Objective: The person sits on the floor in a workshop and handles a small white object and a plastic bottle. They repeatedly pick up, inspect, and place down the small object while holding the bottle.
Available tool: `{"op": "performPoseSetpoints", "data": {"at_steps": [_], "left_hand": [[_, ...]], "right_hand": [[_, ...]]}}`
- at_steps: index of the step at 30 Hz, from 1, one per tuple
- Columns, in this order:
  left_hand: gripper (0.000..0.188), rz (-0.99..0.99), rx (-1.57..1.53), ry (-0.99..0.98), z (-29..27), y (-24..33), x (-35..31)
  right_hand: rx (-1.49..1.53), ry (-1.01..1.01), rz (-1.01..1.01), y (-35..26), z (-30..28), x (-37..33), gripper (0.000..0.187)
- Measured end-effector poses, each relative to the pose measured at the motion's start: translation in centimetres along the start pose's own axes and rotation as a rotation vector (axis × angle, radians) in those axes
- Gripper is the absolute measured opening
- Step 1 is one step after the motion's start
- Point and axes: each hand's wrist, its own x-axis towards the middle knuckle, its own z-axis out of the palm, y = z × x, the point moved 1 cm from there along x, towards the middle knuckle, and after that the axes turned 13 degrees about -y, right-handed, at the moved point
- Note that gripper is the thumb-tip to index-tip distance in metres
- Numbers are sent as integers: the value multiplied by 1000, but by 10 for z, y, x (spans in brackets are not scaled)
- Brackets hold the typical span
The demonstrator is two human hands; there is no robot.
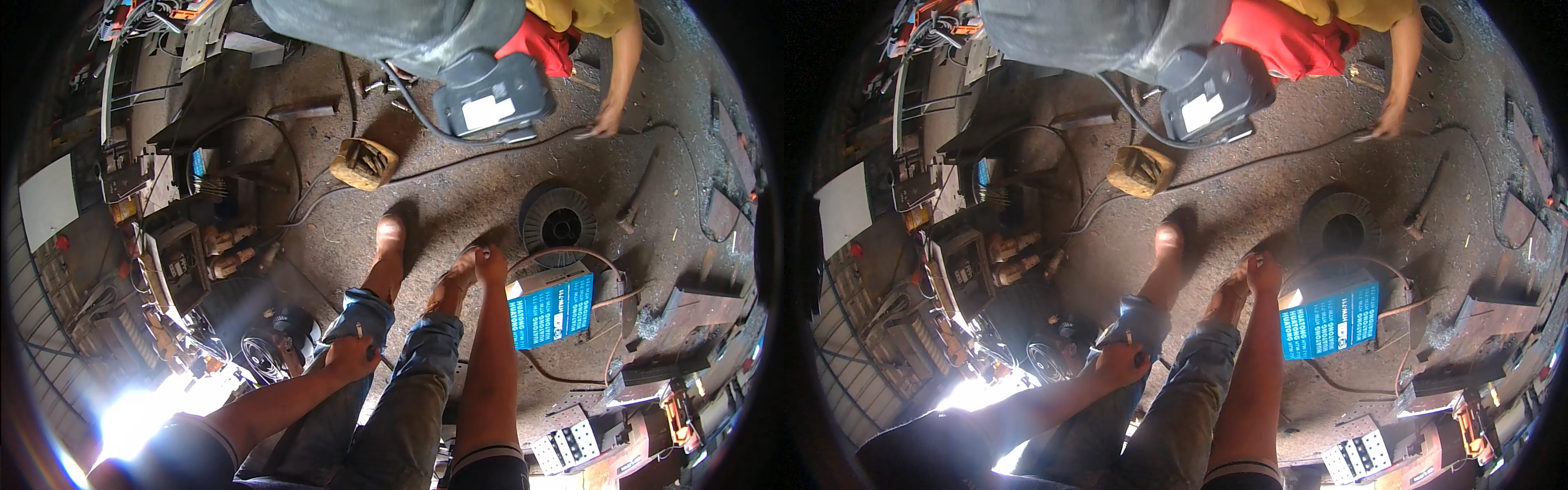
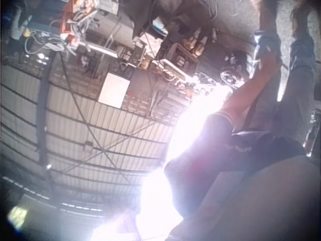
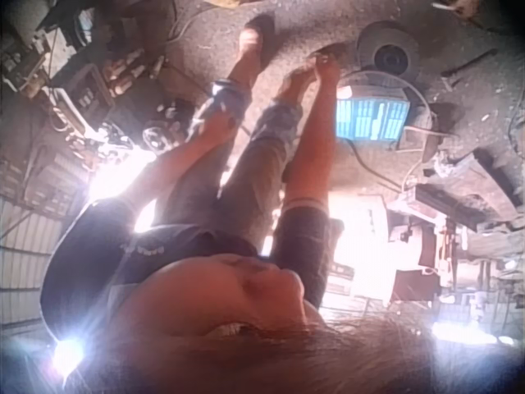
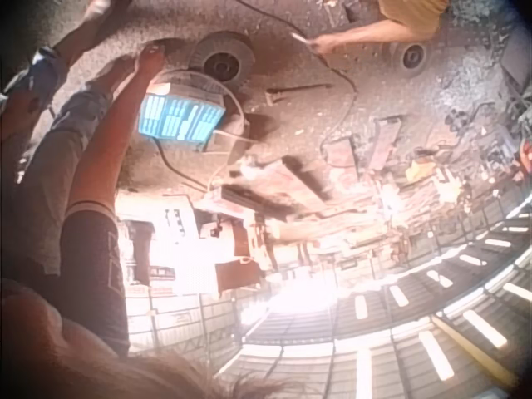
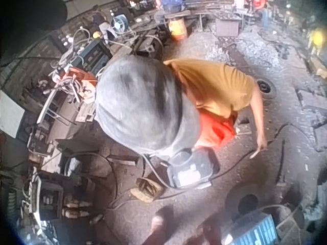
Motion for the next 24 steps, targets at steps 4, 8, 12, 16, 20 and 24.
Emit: {"op": "performPoseSetpoints", "data": {"at_steps": [4, 8, 12, 16, 20, 24], "left_hand": [[29, -7, -6, -11, 2, -2, 0], [29, -30, 5, -57, 1, 1, 0], [29, -32, -37, -68, 2, -1, -2], [28, -33, -50, -64, 4, -7, -2], [28, -43, -68, -73, 1, -10, -2], [28, -50, -66, -53, -4, -13, -3]], "right_hand": [[-3, 8, -12, -5, 3, 0, 43], [-34, 66, -40, 1, 6, -3, 44], [-122, -159, 49, -14, -7, -1, 53], [-112, -131, 34, -22, -9, -3, 49], [-100, -47, -31, -28, 1, 2, 45], [-71, -51, -66, -37, 12, 6, 47]]}}
